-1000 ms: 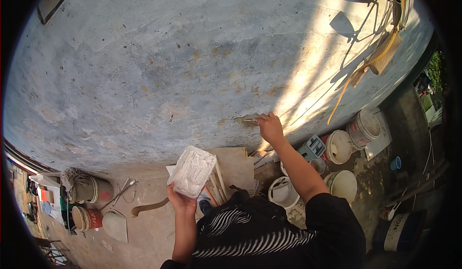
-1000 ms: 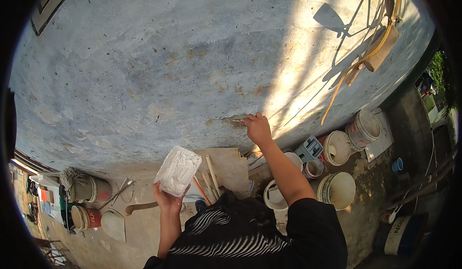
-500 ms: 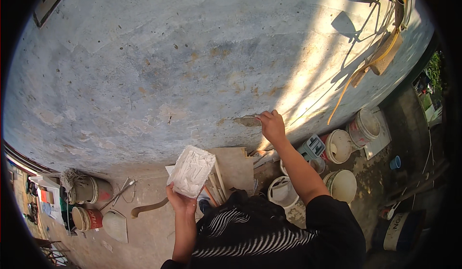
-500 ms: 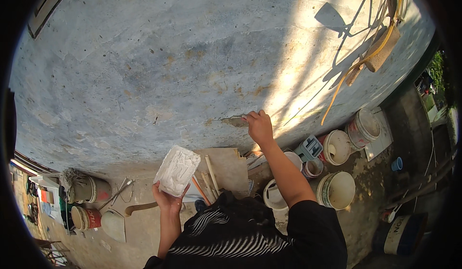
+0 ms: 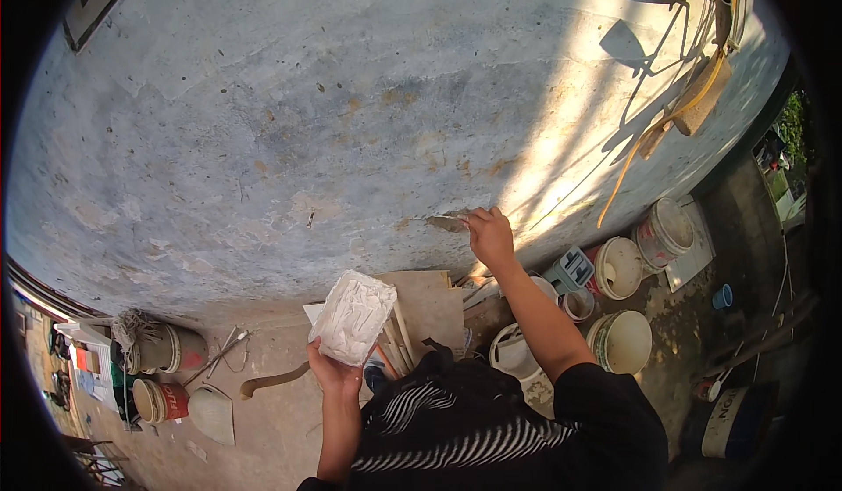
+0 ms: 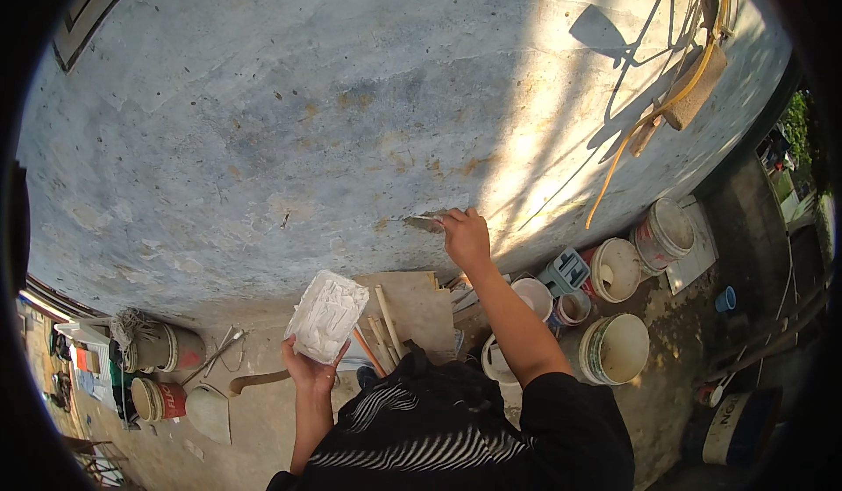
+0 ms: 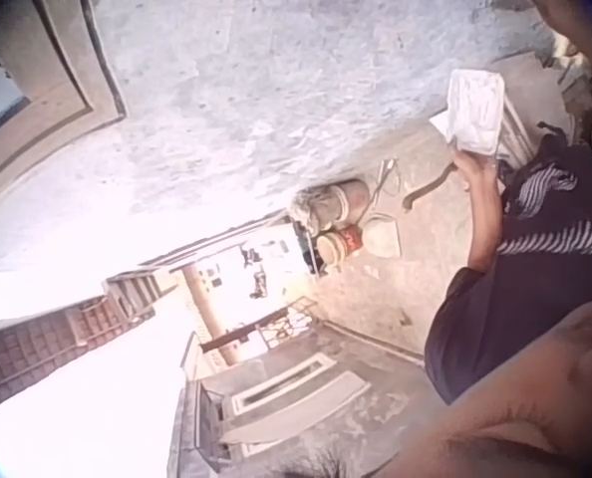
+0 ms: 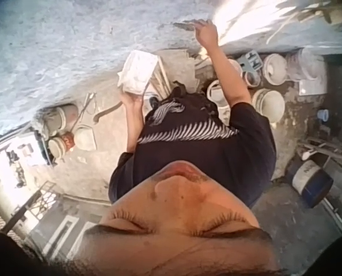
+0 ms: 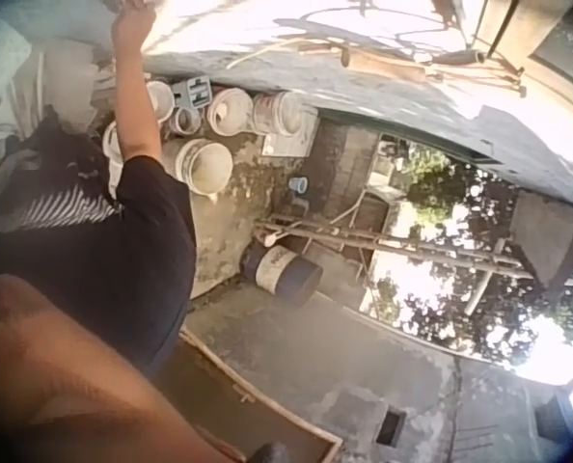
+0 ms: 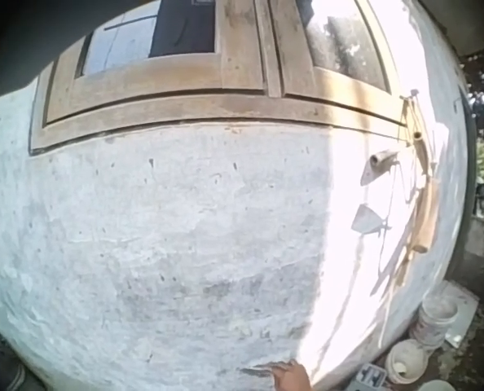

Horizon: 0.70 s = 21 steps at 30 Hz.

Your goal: Apply putty or filler to a damaged exterior wall using a scraper.

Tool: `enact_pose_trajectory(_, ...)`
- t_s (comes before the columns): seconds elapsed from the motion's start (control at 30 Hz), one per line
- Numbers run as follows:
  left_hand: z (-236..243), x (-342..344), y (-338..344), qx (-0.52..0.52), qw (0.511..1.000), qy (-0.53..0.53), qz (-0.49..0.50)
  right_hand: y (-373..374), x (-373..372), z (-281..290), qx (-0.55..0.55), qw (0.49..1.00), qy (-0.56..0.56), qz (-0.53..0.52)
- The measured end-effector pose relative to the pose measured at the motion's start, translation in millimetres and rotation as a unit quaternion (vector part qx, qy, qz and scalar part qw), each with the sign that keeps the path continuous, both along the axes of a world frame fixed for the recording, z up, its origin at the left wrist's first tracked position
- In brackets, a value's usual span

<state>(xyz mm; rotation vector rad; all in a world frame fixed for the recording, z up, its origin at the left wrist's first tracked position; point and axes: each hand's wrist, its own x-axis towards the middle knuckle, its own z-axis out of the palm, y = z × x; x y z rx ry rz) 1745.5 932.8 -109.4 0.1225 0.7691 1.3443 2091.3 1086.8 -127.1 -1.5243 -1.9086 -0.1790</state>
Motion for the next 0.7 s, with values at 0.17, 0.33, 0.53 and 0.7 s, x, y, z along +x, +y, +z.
enact_pose_trajectory(0.17, -8, -4, -7, -0.009, 1.000, -0.006, 0.001, 7, 6, -16, -0.006, 1.000, -0.028, 0.004)
enact_pose_trajectory(0.33, -5, -2, -24, -0.012, 1.000, -0.014, 0.010, -8, 16, -19, -0.020, 0.999, -0.031, -0.012)
enact_pose_trajectory(0.53, -3, 9, -41, -0.031, 0.999, 0.007, 0.019, -14, 30, -33, -0.028, 1.000, -0.011, 0.004)
enact_pose_trajectory(0.7, 2, 23, -52, -0.036, 0.999, 0.012, 0.012, -26, 32, -44, -0.016, 0.999, 0.040, -0.030)
